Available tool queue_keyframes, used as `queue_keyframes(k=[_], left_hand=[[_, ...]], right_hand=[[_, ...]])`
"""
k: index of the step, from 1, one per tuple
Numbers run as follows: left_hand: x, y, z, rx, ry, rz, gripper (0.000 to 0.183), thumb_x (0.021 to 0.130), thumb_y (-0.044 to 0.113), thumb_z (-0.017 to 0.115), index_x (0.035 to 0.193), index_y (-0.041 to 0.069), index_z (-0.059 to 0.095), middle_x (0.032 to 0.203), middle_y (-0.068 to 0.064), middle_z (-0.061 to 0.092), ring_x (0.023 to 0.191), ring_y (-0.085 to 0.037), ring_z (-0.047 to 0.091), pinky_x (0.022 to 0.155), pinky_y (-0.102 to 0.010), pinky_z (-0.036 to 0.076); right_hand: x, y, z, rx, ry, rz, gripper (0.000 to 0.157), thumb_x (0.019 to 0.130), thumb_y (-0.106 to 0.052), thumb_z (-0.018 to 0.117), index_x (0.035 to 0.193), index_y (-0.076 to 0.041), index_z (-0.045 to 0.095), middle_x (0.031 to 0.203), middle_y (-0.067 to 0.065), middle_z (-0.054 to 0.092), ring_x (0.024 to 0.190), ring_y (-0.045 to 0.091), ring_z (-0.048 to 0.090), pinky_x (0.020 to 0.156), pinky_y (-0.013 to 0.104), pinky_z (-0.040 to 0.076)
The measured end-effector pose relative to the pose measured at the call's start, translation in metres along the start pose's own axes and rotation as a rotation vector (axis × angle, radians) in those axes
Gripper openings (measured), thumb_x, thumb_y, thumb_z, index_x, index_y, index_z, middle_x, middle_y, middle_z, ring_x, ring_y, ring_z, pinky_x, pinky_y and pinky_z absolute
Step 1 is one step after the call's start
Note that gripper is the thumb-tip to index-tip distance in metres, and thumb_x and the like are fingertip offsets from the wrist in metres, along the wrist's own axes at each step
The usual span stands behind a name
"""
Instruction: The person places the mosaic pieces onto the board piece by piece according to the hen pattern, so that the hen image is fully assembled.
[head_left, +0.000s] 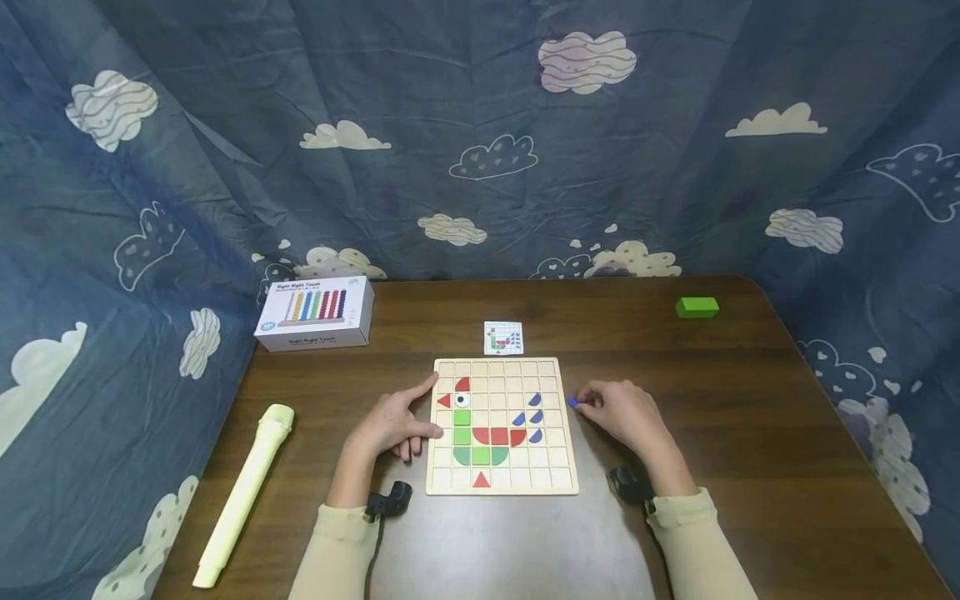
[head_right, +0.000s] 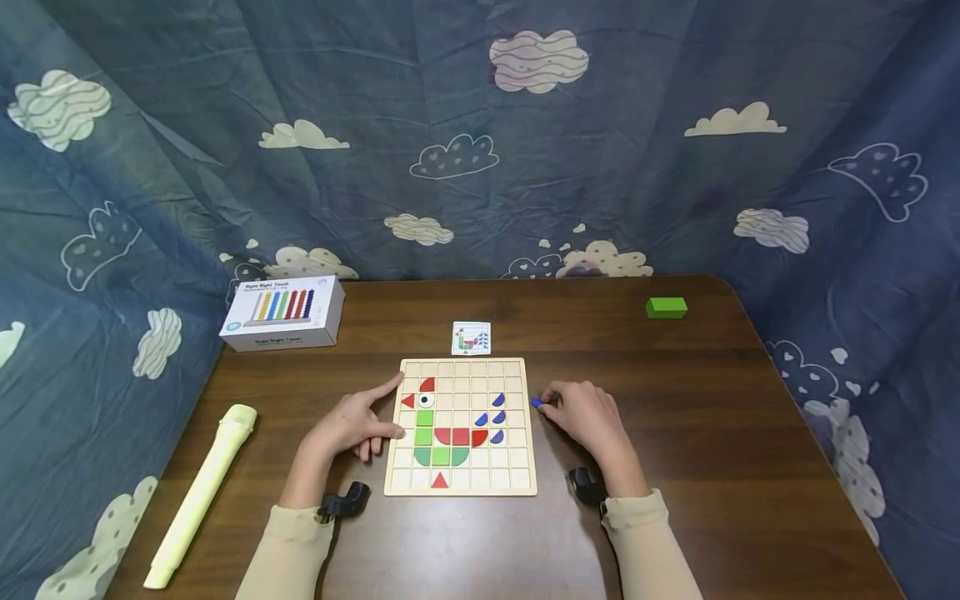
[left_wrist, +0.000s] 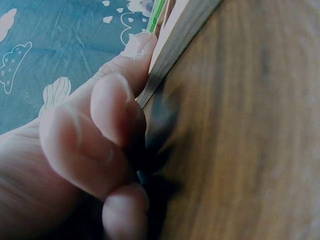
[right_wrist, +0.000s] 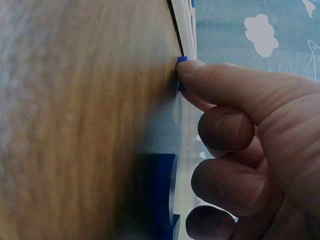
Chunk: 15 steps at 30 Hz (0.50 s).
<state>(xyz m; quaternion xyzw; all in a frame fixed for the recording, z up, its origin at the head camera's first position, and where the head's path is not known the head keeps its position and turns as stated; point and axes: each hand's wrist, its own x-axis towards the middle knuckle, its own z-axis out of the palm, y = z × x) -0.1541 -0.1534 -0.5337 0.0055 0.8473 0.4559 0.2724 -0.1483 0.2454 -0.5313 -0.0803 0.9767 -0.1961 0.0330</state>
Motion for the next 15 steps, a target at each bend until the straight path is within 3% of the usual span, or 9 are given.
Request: queue_keyframes(k=[7,15], left_hand=[[-0.001,0.0,0.0,-0.022,-0.01,-0.018,0.101,0.085,0.025,0.092,0.165,0.045,0.033,0.06,-0.012,0.068,0.042,-0.017,0.061,0.044,-0.03,0.056],[0.0,0.001,-0.001,-0.01,0.0,-0.016,0.1,0.085,0.024,0.091,0.165,0.044,0.034,0.06,-0.012,0.068,0.042,-0.017,0.06,0.043,-0.029,0.055]], right_hand=[[-0.001,-0.001,0.0,0.022,0.021,-0.015,0.014,0.093,-0.027,0.083,0.097,-0.013,0.081,0.067,-0.006,0.06,0.061,0.011,0.049,0.054,0.026,0.035],[0.006,-0.022,-0.005,0.086,-0.031,-0.042,0.017,0.093,-0.031,0.083,0.096,-0.015,0.08,0.065,-0.006,0.056,0.059,0.011,0.048,0.055,0.026,0.032]])
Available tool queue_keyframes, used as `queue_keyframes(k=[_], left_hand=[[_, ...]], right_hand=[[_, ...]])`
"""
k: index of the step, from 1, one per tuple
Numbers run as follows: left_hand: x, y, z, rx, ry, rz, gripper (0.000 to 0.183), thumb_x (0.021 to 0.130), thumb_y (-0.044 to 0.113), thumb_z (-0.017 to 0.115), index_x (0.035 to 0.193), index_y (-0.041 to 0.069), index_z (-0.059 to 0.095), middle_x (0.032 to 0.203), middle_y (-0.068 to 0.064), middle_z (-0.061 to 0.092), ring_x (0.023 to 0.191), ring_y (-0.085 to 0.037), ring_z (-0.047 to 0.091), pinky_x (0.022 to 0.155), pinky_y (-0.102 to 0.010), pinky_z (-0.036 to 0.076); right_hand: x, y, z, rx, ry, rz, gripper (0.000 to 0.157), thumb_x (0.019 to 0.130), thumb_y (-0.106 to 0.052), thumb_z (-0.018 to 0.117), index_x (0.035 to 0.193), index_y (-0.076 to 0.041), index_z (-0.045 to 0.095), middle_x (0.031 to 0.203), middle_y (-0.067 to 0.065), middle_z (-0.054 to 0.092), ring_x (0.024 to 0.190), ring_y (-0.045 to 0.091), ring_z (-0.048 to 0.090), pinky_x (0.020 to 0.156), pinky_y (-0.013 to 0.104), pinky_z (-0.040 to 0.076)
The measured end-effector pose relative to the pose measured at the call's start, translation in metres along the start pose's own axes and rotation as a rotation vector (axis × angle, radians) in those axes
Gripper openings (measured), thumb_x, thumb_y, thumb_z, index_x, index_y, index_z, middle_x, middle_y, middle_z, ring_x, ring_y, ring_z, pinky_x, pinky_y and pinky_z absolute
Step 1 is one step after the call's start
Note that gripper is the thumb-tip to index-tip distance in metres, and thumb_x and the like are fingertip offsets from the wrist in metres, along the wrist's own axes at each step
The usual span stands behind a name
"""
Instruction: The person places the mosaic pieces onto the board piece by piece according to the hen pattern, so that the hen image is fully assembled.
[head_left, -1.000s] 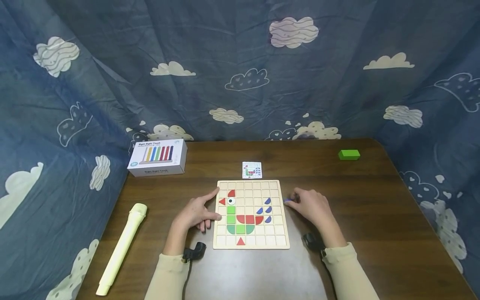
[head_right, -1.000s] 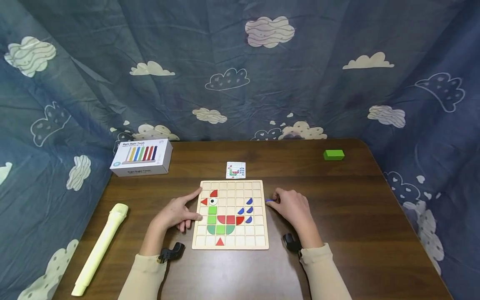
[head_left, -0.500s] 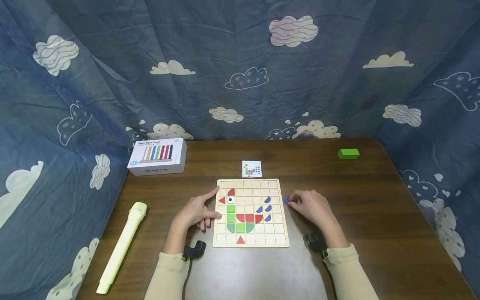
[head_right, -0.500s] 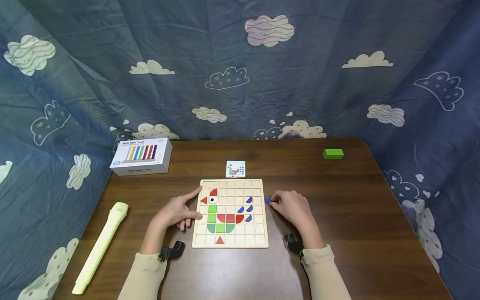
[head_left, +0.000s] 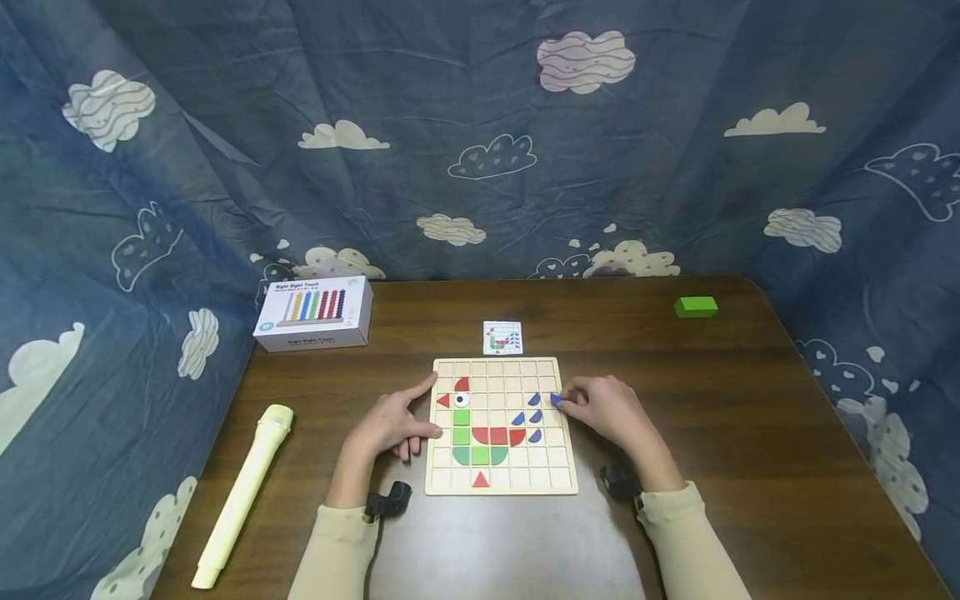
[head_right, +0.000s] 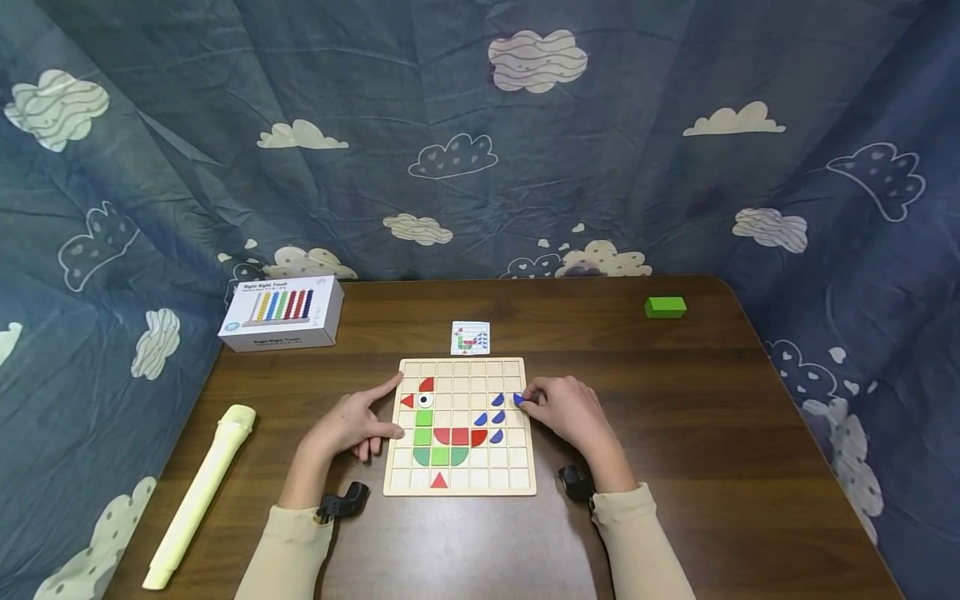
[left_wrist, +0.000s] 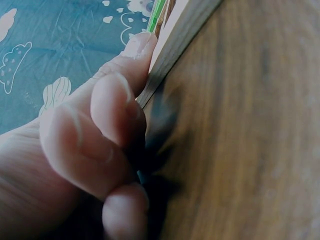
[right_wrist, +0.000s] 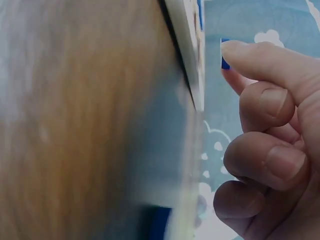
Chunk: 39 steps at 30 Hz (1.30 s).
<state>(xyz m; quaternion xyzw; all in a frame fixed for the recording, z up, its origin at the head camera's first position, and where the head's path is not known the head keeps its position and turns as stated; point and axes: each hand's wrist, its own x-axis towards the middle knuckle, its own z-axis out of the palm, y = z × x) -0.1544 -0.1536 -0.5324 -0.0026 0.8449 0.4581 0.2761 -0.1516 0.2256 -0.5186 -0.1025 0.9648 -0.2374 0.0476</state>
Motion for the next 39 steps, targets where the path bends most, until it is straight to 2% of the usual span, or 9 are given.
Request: queue_keyframes(k=[11,19,30,34,39], left_hand=[[0.0,0.0,0.001,0.019,0.003,-0.004,0.101,0.085,0.026,0.092,0.165,0.045,0.033,0.061,-0.011,0.068,0.042,-0.017,0.06,0.044,-0.028,0.055],[-0.001,0.002,0.001,0.024,0.011,-0.009,0.1,0.086,0.026,0.091,0.165,0.044,0.033,0.06,-0.012,0.068,0.042,-0.017,0.06,0.043,-0.028,0.054],[-0.002,0.004,0.002,0.041,0.021,0.006,0.1,0.086,0.024,0.091,0.165,0.043,0.034,0.059,-0.011,0.068,0.041,-0.017,0.059,0.043,-0.029,0.055],[-0.002,0.003,0.002,0.037,0.017,0.002,0.1,0.086,0.024,0.091,0.166,0.042,0.034,0.059,-0.011,0.068,0.041,-0.017,0.06,0.043,-0.029,0.055],[-0.001,0.002,0.001,0.02,0.012,-0.002,0.1,0.086,0.024,0.091,0.165,0.043,0.034,0.06,-0.011,0.068,0.042,-0.017,0.06,0.043,-0.028,0.054]], right_hand=[[0.008,-0.007,0.007,-0.002,-0.063,0.064,0.022,0.092,-0.03,0.085,0.105,-0.013,0.082,0.067,-0.003,0.06,0.064,0.014,0.052,0.057,0.027,0.035],[0.008,-0.008,0.011,0.012,-0.051,0.065,0.023,0.093,-0.03,0.084,0.109,-0.014,0.082,0.067,-0.003,0.059,0.063,0.014,0.05,0.056,0.027,0.033],[0.009,-0.008,0.015,0.01,-0.026,0.065,0.021,0.093,-0.032,0.084,0.106,-0.015,0.083,0.066,-0.004,0.059,0.062,0.014,0.05,0.056,0.027,0.032],[0.004,-0.002,0.007,0.055,-0.004,0.096,0.022,0.094,-0.034,0.082,0.108,-0.017,0.082,0.068,-0.003,0.059,0.064,0.015,0.05,0.058,0.029,0.034],[-0.016,0.026,-0.018,0.142,0.112,0.144,0.022,0.098,-0.032,0.078,0.111,-0.014,0.079,0.07,0.001,0.059,0.063,0.017,0.051,0.057,0.029,0.038]])
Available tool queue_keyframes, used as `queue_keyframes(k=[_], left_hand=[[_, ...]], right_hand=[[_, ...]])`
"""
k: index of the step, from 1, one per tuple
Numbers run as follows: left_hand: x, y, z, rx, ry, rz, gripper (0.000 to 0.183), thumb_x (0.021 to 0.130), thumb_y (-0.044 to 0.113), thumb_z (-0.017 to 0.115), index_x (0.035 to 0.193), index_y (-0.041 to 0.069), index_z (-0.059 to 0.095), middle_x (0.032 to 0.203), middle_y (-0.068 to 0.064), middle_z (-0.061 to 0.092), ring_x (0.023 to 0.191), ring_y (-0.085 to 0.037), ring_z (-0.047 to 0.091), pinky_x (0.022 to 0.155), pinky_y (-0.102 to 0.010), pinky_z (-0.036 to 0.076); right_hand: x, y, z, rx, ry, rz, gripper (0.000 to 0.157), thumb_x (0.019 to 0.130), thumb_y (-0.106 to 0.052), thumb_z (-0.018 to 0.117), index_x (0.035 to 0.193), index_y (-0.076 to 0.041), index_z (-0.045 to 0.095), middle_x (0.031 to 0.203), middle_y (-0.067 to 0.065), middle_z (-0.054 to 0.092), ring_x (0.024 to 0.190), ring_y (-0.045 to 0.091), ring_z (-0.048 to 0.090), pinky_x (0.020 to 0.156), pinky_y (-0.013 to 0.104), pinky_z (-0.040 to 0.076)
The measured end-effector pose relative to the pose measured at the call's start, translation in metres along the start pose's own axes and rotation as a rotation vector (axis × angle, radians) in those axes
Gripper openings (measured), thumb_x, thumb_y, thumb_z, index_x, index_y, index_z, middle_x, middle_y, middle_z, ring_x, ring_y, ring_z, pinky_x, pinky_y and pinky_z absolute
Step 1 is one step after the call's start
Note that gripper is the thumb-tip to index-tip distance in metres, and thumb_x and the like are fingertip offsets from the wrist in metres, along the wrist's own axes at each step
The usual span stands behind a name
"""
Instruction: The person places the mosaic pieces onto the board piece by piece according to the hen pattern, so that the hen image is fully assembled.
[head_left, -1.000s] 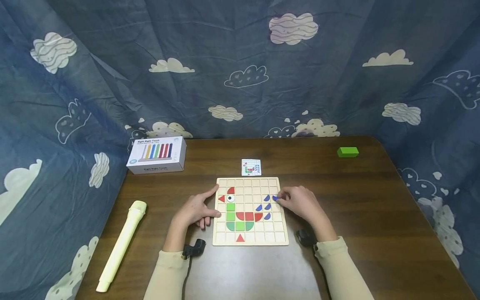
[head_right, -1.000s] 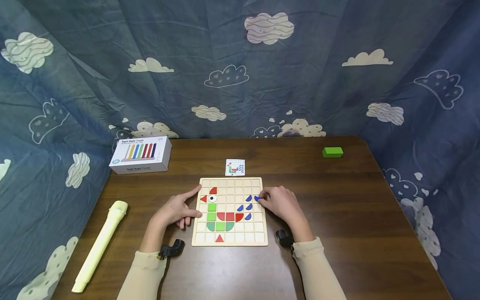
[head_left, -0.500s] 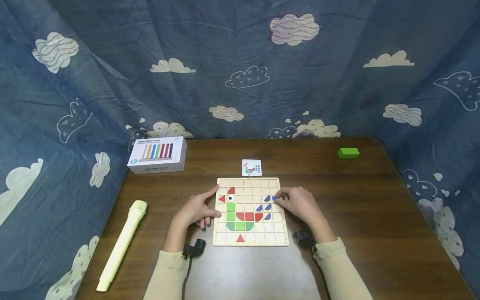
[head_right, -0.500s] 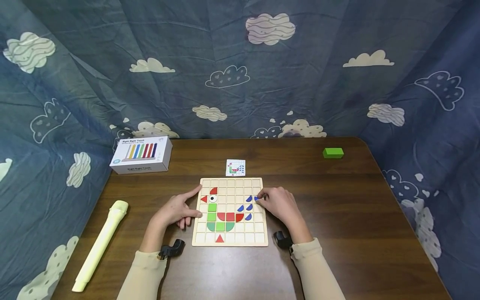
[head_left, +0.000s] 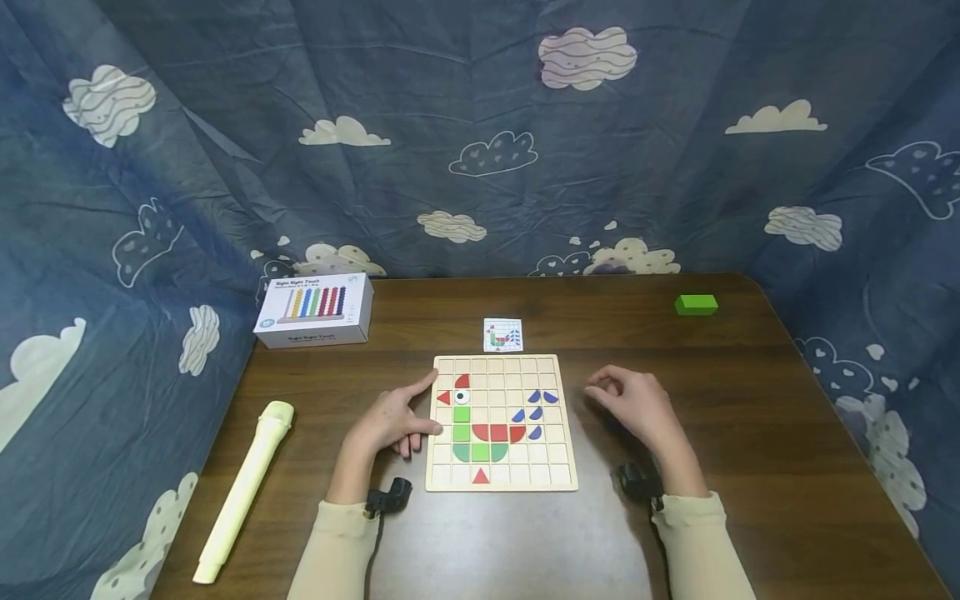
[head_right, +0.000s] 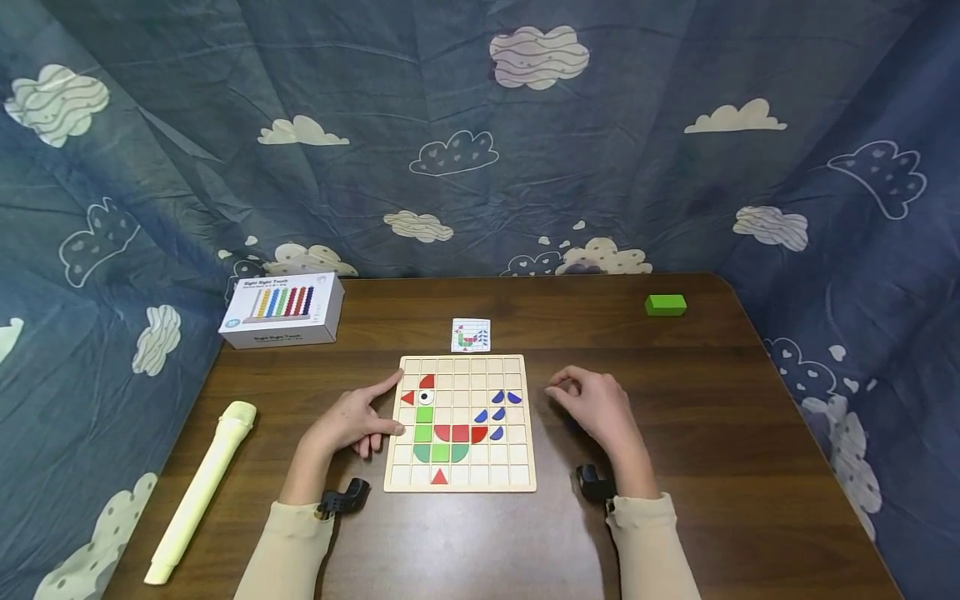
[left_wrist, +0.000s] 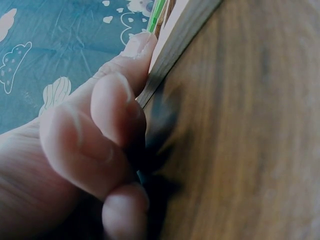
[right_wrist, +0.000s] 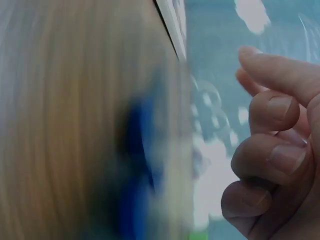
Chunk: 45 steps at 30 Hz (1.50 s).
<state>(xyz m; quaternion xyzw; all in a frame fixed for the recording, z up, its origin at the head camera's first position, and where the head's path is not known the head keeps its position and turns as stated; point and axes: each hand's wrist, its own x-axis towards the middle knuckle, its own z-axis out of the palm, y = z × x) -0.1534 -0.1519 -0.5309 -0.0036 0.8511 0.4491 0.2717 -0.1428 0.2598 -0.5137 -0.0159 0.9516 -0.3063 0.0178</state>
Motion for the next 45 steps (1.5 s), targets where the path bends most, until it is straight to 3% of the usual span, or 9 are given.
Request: queue_keyframes(k=[4,6,8,13,16,22,34,45], left_hand=[[0.001,-0.001,0.0,-0.011,-0.004,-0.005,0.1,0.086,0.025,0.091,0.165,0.043,0.033,0.06,-0.011,0.068,0.042,-0.017,0.06,0.043,-0.027,0.054],[0.001,-0.001,-0.001,-0.017,-0.005,-0.008,0.1,0.085,0.025,0.091,0.165,0.043,0.033,0.06,-0.011,0.067,0.042,-0.017,0.06,0.043,-0.027,0.054],[0.002,-0.002,-0.001,-0.02,-0.007,-0.011,0.1,0.086,0.025,0.091,0.165,0.043,0.033,0.06,-0.011,0.068,0.042,-0.017,0.06,0.043,-0.027,0.054],[0.002,-0.003,-0.001,-0.012,-0.007,-0.006,0.1,0.085,0.026,0.091,0.165,0.044,0.034,0.06,-0.011,0.068,0.042,-0.017,0.06,0.043,-0.028,0.054],[0.002,-0.003,0.0,0.0,-0.004,0.001,0.1,0.085,0.027,0.091,0.165,0.045,0.034,0.059,-0.011,0.068,0.042,-0.017,0.06,0.043,-0.028,0.054],[0.002,-0.003,0.0,-0.011,-0.01,0.0,0.1,0.085,0.026,0.091,0.165,0.045,0.033,0.059,-0.011,0.068,0.041,-0.017,0.059,0.043,-0.028,0.054],[0.001,-0.002,0.001,-0.003,-0.009,0.02,0.1,0.086,0.025,0.091,0.165,0.045,0.033,0.058,-0.011,0.067,0.04,-0.016,0.058,0.042,-0.029,0.054],[0.0,0.0,0.001,0.012,0.003,0.014,0.099,0.087,0.024,0.09,0.165,0.044,0.033,0.058,-0.011,0.066,0.04,-0.016,0.058,0.042,-0.029,0.054]], right_hand=[[-0.016,0.025,-0.024,0.022,0.083,0.011,0.023,0.1,-0.03,0.076,0.112,-0.011,0.077,0.072,0.003,0.057,0.062,0.016,0.049,0.054,0.027,0.038],[-0.023,0.036,-0.032,0.014,0.083,0.011,0.025,0.1,-0.031,0.075,0.115,-0.01,0.076,0.073,0.002,0.056,0.062,0.015,0.048,0.055,0.027,0.037],[-0.029,0.043,-0.035,0.019,0.034,0.013,0.027,0.1,-0.03,0.075,0.121,-0.011,0.074,0.073,0.001,0.055,0.062,0.014,0.047,0.055,0.027,0.037],[-0.036,0.048,-0.029,0.057,-0.196,0.017,0.034,0.098,-0.03,0.078,0.128,-0.014,0.073,0.07,-0.003,0.054,0.06,0.012,0.047,0.053,0.026,0.038],[-0.037,0.046,-0.02,0.014,-0.234,0.011,0.028,0.095,-0.031,0.08,0.117,-0.015,0.077,0.069,-0.004,0.054,0.062,0.012,0.047,0.053,0.025,0.037],[-0.034,0.036,-0.01,-0.109,-0.162,-0.05,0.012,0.095,-0.027,0.08,0.098,-0.015,0.078,0.067,-0.006,0.055,0.063,0.01,0.047,0.055,0.024,0.035],[-0.023,-0.021,0.032,-0.003,-0.09,-0.108,0.012,0.092,-0.027,0.083,0.093,-0.017,0.078,0.063,-0.008,0.052,0.058,0.008,0.044,0.055,0.023,0.031],[-0.018,-0.029,0.047,-0.012,-0.057,-0.081,0.009,0.091,-0.025,0.082,0.095,-0.017,0.08,0.063,-0.008,0.053,0.059,0.008,0.046,0.053,0.022,0.032]])
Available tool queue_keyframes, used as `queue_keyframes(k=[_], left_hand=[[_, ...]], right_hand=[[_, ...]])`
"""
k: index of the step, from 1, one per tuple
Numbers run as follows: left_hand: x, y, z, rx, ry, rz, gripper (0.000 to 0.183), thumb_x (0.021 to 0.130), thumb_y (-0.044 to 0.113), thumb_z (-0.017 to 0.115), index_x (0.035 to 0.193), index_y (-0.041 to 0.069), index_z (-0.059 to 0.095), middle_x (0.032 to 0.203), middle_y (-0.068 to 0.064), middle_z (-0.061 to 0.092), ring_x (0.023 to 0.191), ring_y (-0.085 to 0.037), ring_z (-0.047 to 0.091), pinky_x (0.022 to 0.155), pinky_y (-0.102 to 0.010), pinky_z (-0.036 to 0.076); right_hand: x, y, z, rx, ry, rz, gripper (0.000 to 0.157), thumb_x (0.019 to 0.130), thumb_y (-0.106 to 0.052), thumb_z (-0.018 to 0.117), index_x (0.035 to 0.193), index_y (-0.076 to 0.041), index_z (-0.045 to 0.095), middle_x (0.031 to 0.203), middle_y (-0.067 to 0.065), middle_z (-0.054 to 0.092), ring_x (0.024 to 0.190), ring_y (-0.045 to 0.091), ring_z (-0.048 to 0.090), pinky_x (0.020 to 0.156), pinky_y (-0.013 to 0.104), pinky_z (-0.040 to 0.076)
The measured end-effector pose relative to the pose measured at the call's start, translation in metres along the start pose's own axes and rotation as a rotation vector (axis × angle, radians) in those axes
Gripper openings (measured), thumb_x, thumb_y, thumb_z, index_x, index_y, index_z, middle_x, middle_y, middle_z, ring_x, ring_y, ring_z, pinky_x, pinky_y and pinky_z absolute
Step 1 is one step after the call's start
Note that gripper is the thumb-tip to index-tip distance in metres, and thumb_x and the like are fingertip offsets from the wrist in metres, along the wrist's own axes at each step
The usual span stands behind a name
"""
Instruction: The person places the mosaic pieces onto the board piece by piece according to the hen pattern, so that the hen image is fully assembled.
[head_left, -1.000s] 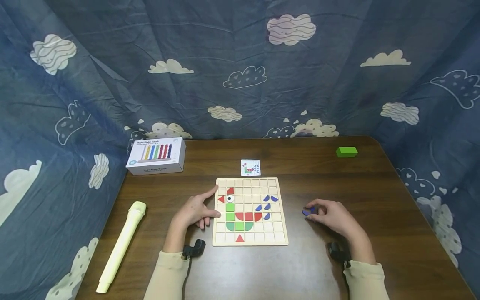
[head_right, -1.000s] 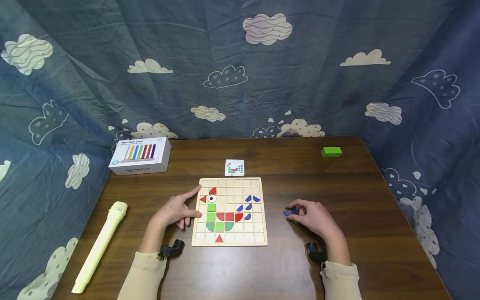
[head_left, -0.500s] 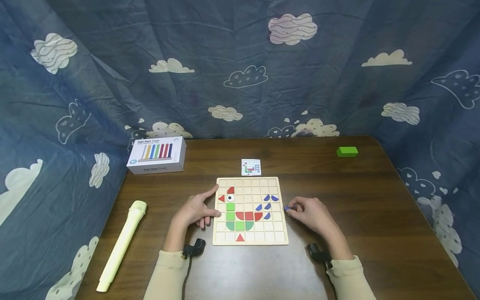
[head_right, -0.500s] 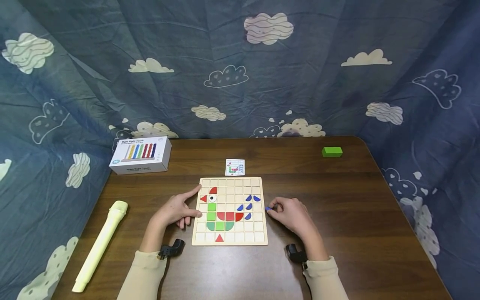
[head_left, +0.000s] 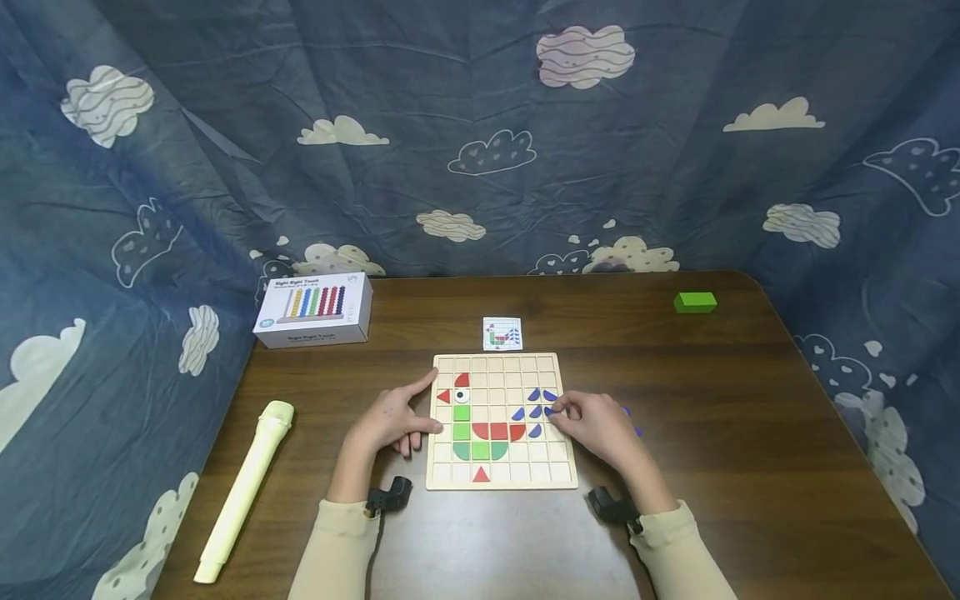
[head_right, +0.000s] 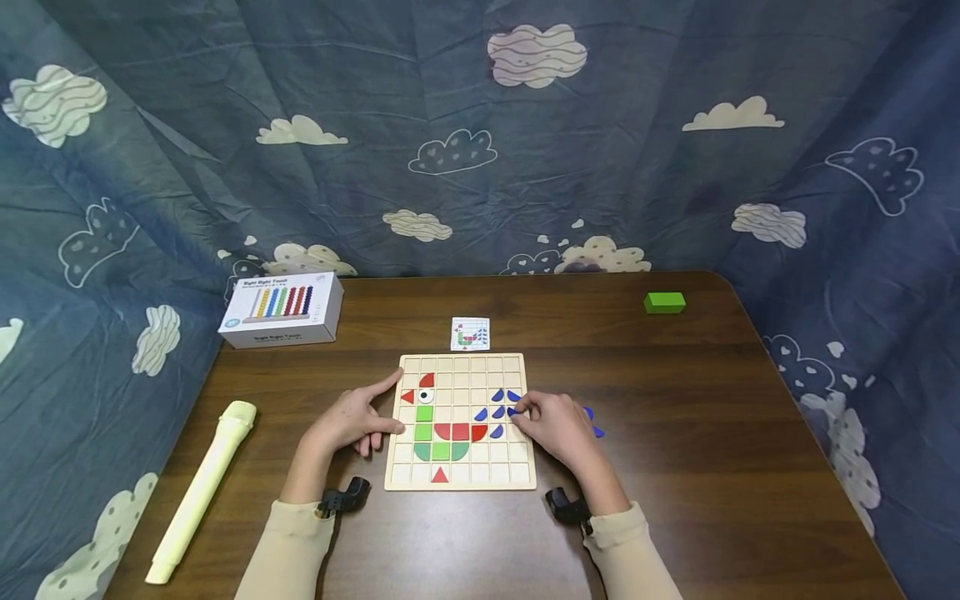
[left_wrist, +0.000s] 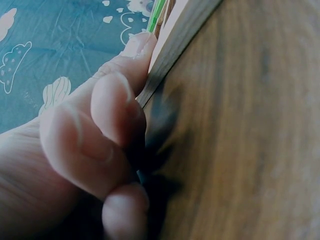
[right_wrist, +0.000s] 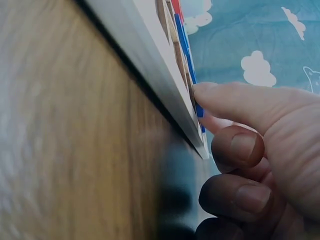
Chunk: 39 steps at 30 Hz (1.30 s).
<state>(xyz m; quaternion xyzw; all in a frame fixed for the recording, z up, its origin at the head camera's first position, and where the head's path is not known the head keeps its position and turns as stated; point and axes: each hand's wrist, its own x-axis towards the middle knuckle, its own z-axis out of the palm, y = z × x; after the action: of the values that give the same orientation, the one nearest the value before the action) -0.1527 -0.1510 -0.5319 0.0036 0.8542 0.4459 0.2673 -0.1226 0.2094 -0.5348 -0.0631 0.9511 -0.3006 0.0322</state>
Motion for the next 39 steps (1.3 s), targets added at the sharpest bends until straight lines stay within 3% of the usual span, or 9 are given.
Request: queue_keyframes(k=[6,13,18,26,34,39], left_hand=[[0.0,0.0,0.0,-0.003,-0.001,-0.001,0.099,0.086,0.024,0.09,0.165,0.044,0.034,0.057,-0.011,0.066,0.04,-0.016,0.058,0.042,-0.029,0.055],[-0.001,0.001,0.0,0.004,0.002,-0.002,0.099,0.086,0.024,0.091,0.165,0.043,0.034,0.057,-0.011,0.067,0.04,-0.016,0.058,0.042,-0.029,0.055],[-0.001,0.001,0.0,-0.003,0.002,-0.008,0.099,0.086,0.024,0.09,0.165,0.044,0.034,0.058,-0.011,0.067,0.04,-0.016,0.058,0.042,-0.029,0.054],[0.0,0.001,-0.001,-0.009,-0.002,-0.016,0.099,0.086,0.025,0.091,0.165,0.044,0.034,0.058,-0.011,0.067,0.041,-0.016,0.059,0.042,-0.028,0.054],[-0.001,0.002,-0.001,-0.002,0.001,-0.015,0.099,0.086,0.024,0.091,0.165,0.044,0.034,0.058,-0.011,0.067,0.041,-0.016,0.059,0.042,-0.028,0.054],[-0.001,0.002,0.0,-0.003,0.006,-0.016,0.099,0.086,0.024,0.091,0.165,0.043,0.035,0.058,-0.011,0.067,0.04,-0.016,0.058,0.042,-0.028,0.054]], right_hand=[[0.0,0.005,-0.004,0.029,0.003,0.033,0.017,0.092,-0.03,0.082,0.101,-0.016,0.079,0.064,-0.006,0.054,0.059,0.01,0.046,0.053,0.024,0.034],[-0.019,0.05,-0.039,-0.031,0.108,0.16,0.026,0.097,-0.031,0.077,0.115,-0.012,0.074,0.07,0.0,0.056,0.06,0.015,0.048,0.054,0.029,0.034],[-0.031,0.071,-0.052,-0.068,0.043,0.19,0.031,0.098,-0.033,0.077,0.12,-0.011,0.073,0.07,-0.001,0.054,0.058,0.016,0.046,0.05,0.028,0.033],[-0.03,0.069,-0.049,-0.077,0.044,0.181,0.018,0.1,-0.024,0.073,0.114,-0.014,0.077,0.067,-0.001,0.053,0.057,0.016,0.046,0.05,0.029,0.033],[-0.03,0.07,-0.049,-0.088,0.064,0.195,0.021,0.099,-0.027,0.075,0.116,-0.015,0.077,0.067,-0.001,0.053,0.057,0.016,0.045,0.05,0.029,0.031],[-0.03,0.07,-0.049,-0.087,0.042,0.157,0.021,0.101,-0.025,0.072,0.12,-0.018,0.078,0.066,-0.002,0.052,0.057,0.015,0.044,0.049,0.029,0.031]])
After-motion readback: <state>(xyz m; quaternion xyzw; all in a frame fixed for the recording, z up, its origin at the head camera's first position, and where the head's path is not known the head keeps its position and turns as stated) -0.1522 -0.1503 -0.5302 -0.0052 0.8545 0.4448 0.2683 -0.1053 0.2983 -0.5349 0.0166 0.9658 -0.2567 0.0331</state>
